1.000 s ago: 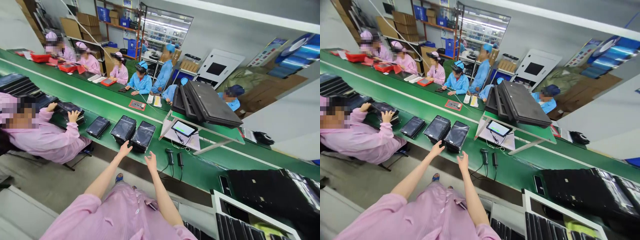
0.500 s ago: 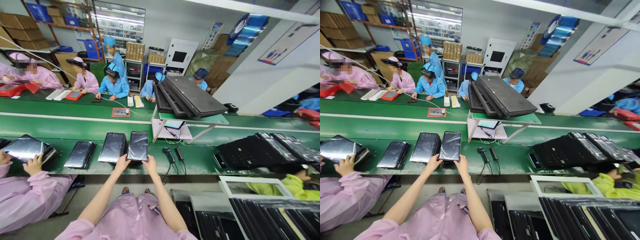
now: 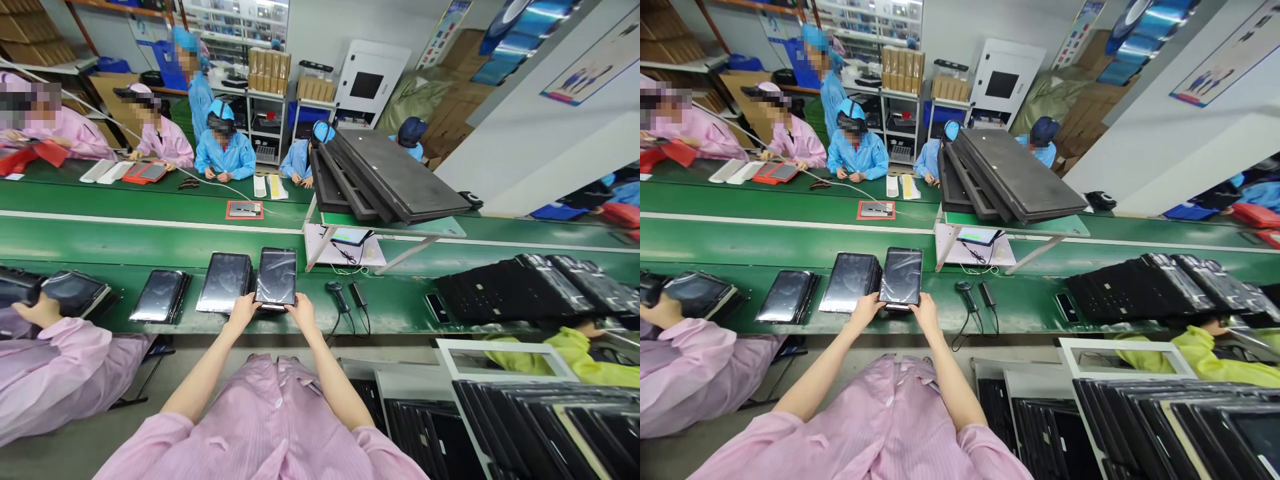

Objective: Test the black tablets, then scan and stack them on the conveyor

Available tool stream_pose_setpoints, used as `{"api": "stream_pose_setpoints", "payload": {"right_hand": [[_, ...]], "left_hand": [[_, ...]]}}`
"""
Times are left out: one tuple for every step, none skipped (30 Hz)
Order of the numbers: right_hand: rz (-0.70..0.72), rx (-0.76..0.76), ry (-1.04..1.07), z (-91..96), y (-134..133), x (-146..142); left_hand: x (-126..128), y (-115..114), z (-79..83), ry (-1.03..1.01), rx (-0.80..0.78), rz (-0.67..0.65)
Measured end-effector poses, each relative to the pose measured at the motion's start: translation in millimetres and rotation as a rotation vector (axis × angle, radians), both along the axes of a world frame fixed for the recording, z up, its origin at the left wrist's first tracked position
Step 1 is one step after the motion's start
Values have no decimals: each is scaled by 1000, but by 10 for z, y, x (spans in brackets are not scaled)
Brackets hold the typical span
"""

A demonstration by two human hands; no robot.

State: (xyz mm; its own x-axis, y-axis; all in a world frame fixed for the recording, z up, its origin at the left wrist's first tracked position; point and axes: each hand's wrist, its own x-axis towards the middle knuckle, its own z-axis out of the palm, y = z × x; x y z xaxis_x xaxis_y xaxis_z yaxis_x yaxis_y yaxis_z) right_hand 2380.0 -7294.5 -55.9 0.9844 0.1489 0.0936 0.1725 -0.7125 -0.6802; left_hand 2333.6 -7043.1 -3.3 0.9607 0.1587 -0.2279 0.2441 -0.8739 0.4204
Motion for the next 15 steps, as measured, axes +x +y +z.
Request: {"api": "stream_pose_setpoints", "payload": {"right_hand": [[4,1,-3,5,3,7],[5,1,-3,11,6,12],[4,-1,-1,18,9,17],[0,-2,2,26,13,21],[-5,-3,7,33,17,25],[-11,-1,13,40,22,29],[-15,4,18,44,27,33],[-17,12,22,47,32,37],[-17,22,26,47,36,41],[-16,33,26,44,40,44],[-16,45,22,40,42,46],[-18,54,14,34,44,47],[-19,60,5,27,45,47],[-18,64,-3,19,44,46],[-16,66,-9,11,42,44]], "left_hand": [[0,-7,-16,-13,7,16],[-3,-18,-33,-25,19,35],[-9,-31,-52,-33,31,52],[-17,-46,-72,-39,43,65],[-26,-61,-92,-44,51,73],[-34,-77,-113,-50,53,76],[-42,-93,-136,-65,49,74],[-48,-110,-160,-87,39,78],[-52,-127,-187,-114,25,91],[-54,-144,-215,-140,6,111],[-55,-160,-246,-162,-19,136],[-56,-176,-278,-182,-48,164],[-59,-190,-310,-200,-81,192],[-65,-202,-341,-217,-119,216],[-74,-213,-371,-236,-162,231]]}}
